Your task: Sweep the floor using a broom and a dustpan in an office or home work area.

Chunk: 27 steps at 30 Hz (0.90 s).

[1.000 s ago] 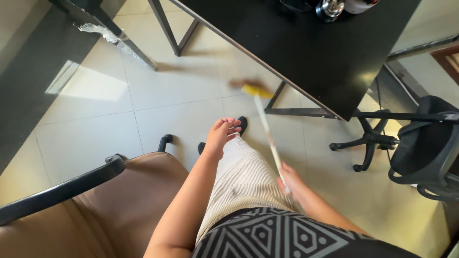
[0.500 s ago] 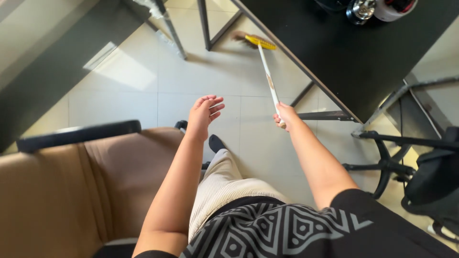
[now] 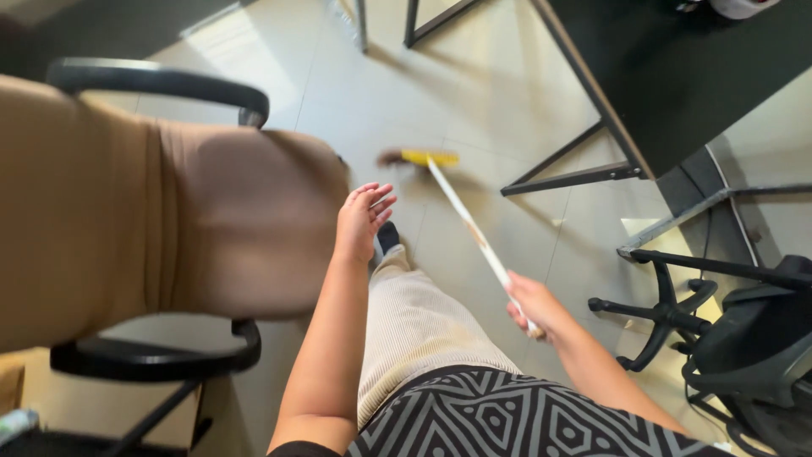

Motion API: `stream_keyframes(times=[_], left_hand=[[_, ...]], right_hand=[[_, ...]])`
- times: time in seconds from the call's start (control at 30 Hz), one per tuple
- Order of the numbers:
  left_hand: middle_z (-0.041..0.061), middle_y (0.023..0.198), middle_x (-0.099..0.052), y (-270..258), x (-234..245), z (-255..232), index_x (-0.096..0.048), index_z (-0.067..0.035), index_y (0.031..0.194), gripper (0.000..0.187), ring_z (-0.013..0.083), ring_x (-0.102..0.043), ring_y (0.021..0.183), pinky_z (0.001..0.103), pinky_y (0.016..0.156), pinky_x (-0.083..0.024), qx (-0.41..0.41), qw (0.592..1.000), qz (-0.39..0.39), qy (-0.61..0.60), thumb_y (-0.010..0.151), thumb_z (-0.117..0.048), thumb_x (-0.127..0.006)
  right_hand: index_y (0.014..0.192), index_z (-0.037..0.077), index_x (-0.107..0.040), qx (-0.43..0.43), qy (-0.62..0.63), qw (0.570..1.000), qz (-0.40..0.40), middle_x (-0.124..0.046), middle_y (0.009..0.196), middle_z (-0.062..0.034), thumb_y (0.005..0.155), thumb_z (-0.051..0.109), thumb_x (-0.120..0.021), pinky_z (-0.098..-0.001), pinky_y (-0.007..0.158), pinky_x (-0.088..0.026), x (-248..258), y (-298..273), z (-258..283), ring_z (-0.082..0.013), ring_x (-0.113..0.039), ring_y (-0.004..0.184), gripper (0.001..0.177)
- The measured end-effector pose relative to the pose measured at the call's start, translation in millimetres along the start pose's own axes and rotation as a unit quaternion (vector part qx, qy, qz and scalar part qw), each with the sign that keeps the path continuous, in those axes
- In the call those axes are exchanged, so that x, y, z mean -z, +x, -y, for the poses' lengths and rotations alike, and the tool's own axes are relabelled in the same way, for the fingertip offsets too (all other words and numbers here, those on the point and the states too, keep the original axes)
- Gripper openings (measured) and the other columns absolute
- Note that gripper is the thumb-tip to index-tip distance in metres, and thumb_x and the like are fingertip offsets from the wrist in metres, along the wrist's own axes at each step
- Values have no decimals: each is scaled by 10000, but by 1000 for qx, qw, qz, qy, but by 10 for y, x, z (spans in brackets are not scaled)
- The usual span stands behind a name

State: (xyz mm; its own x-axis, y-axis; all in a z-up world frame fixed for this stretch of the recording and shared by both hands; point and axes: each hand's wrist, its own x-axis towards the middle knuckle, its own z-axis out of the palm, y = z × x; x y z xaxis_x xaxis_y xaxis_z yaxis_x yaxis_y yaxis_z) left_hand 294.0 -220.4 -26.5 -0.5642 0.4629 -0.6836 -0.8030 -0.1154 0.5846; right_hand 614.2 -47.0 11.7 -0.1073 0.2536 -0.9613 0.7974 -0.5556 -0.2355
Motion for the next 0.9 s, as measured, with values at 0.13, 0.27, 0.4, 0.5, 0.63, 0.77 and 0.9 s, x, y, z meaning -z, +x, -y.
stream_keyframes(times=[0.13, 0.27, 0.4, 0.5, 0.63, 0.77, 0.9], left_hand=[[123, 1237, -718, -450, 190, 163, -554, -69, 1221, 258, 232, -700, 1081, 358, 916, -543, 2, 1000, -10, 6, 994, -185, -515], [99, 1228, -723, -809, 341, 233, -580, -83, 1188, 227, 198, -701, 1077, 334, 905, -535, 18, 998, -21, 53, 1002, -192, -510], [85, 1222, -731, -1022, 489, 288, -597, -84, 1171, 223, 179, -704, 1071, 322, 900, -532, 39, 995, -47, 79, 996, -190, -508], [69, 1216, -730, -1140, 602, 359, -602, -94, 1172, 227, 169, -706, 1070, 315, 915, -541, 56, 994, -42, 85, 991, -201, -517], [60, 1215, -731, -1188, 832, 367, -598, -103, 1179, 228, 168, -705, 1070, 315, 904, -529, 71, 994, -10, 87, 996, -202, -504], [52, 1204, -733, -1157, 1050, 324, -607, -115, 1184, 223, 169, -705, 1052, 313, 868, -524, 53, 993, 48, 98, 1004, -200, -506], [48, 1188, -743, -1332, 1262, 224, -604, -119, 1179, 214, 167, -706, 1035, 312, 851, -524, 55, 985, 106, 121, 1008, -193, -499]], right_hand=[[1303, 228, -595, 165, -61, 984, 34, -477, 537, -23, 1067, 316, -432, -314, 344, -334, -449, 735, 702, -124, -409, 367, 300], [1331, 291, -548, 184, -46, 982, 14, -532, 563, 29, 1046, 344, -504, -318, 374, -374, -1062, 1798, 1623, -100, -454, 401, 293], [1407, 302, -525, 199, -108, 974, -18, -606, 588, 9, 1028, 334, -548, -348, 388, -433, -1303, 2491, 1475, -115, -523, 417, 381], [1215, 91, -659, 260, -206, 942, -46, -593, 580, -60, 1096, 339, -503, -385, 388, -441, -1132, 2610, 532, -180, -542, 403, 316], [1467, 299, -528, 194, -264, 943, -57, -540, 531, -61, 1012, 281, -504, -385, 367, -416, -785, 1195, -978, -193, -496, 369, 456], [1554, 419, -442, -16, -311, 945, -101, -525, 606, -46, 1008, 347, -534, -371, 427, -366, -954, -595, -1262, -173, -469, 442, 558], [1550, 411, -430, 49, -280, 954, -99, -573, 612, -64, 966, 338, -580, -379, 418, -444, -1373, -781, -1808, -183, -530, 434, 607]])
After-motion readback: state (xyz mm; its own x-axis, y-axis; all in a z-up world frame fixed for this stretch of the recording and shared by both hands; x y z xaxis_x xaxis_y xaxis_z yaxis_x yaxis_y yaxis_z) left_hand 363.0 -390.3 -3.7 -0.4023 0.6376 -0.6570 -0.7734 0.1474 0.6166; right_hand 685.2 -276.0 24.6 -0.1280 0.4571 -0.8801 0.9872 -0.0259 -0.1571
